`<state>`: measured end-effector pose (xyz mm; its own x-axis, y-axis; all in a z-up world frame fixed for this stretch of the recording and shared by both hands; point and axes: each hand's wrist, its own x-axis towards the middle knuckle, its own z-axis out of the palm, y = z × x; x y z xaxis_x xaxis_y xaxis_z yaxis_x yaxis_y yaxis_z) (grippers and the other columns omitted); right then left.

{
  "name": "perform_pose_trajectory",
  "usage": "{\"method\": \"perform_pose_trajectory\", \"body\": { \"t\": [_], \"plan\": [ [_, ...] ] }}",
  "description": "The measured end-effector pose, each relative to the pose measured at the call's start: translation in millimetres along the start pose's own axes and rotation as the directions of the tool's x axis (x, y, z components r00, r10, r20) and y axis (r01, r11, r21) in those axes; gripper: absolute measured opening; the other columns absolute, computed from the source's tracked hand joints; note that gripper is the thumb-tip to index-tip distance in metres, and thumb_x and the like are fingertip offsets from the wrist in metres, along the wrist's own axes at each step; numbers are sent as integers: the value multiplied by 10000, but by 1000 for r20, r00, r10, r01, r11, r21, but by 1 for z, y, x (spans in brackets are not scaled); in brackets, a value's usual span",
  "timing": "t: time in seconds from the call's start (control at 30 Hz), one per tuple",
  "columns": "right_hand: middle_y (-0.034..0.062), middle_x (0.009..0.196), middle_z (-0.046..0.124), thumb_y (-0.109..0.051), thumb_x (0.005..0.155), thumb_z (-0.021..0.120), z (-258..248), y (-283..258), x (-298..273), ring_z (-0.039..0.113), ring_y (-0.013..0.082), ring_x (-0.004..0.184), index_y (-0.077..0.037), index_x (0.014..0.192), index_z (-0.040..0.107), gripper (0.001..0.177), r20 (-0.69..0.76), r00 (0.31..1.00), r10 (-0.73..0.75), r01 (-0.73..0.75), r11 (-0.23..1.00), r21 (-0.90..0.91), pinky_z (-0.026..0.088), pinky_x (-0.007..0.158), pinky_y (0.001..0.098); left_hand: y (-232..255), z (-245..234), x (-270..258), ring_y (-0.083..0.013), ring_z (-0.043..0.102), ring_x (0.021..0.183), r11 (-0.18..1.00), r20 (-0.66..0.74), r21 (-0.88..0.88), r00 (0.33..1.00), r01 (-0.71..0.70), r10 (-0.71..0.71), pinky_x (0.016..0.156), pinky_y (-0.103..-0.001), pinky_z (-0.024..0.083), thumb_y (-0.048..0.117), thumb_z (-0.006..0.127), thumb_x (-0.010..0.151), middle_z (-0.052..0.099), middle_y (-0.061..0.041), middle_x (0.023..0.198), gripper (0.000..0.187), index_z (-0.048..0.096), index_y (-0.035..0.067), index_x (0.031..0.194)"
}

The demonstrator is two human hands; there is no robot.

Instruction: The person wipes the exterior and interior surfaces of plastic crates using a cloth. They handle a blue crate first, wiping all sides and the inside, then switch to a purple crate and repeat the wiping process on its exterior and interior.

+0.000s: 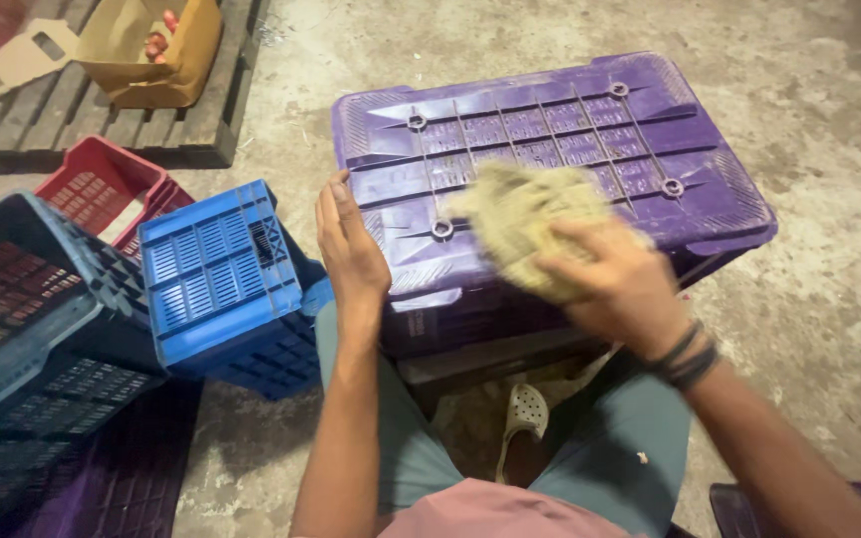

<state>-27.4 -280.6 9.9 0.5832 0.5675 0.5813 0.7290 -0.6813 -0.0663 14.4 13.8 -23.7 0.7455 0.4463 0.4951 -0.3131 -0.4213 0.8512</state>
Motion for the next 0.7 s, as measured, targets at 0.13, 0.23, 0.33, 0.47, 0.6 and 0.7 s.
{"method": "perform_pose_trajectory", "body": {
  "t": [0.13, 0.23, 0.33, 0.47, 0.6, 0.7],
  "plan": [
    [81, 1355, 652, -46, 702, 743, -27, 61, -37, 601, 345, 1159, -197, 1192, 776, 514, -112, 916, 385, -400, 865, -302, 528, 996, 435, 1, -1, 2, -408, 584, 1266, 999, 19, -19, 999, 44, -44, 1092, -433, 416, 523, 209, 1107, 620, -280, 1314, 734, 597, -60, 1327],
    [89, 1296, 635, -73, 768, 743, -23, 73, -42, 593, 357, 1222, -162, 1153, 764, 396, -265, 860, 436, -497, 834, -240, 515, 1039, 445, -5, 2, -1, -394, 568, 1303, 996, 32, -62, 997, 65, -64, 1118, -428, 399, 565, 185, 1095, 607, -277, 1351, 790, 587, -65, 1349],
    [88, 1326, 646, -70, 770, 752, 9, 43, -19, 597, 362, 1209, -154, 1112, 750, 352, -320, 849, 421, -497, 842, -211, 508, 1032, 457, -21, 5, -1, -367, 544, 1353, 967, 61, -206, 988, 149, -139, 1162, -425, 365, 613, 173, 1067, 599, -256, 1402, 840, 585, -56, 1366],
    [152, 1301, 657, -95, 674, 688, 57, -45, 31, 638, 383, 1077, -155, 1178, 737, 509, -182, 931, 315, -322, 947, -12, 533, 916, 485, -50, 0, 9, -365, 450, 1447, 773, 179, -551, 949, 316, -260, 1233, -456, 267, 683, 176, 1029, 530, -262, 1506, 905, 523, -44, 1442],
    [123, 1301, 644, -123, 741, 742, 78, -121, 68, 625, 367, 1031, -184, 1092, 738, 356, -113, 993, -18, 44, 974, 223, 556, 817, 458, -61, -26, 14, -339, 293, 1556, 583, 340, -698, 909, 415, -239, 1269, -453, 159, 763, 136, 979, 364, -258, 1630, 1013, 377, -23, 1571],
    [83, 1293, 629, -99, 720, 750, 76, -129, 92, 608, 380, 1025, -186, 1047, 741, 339, 12, 979, -206, 193, 935, 297, 560, 783, 438, -55, -50, -8, -358, 263, 1569, 587, 368, -711, 916, 388, -159, 1262, -441, 102, 790, 121, 953, 306, -269, 1679, 1033, 282, 16, 1617]
  ]
}}
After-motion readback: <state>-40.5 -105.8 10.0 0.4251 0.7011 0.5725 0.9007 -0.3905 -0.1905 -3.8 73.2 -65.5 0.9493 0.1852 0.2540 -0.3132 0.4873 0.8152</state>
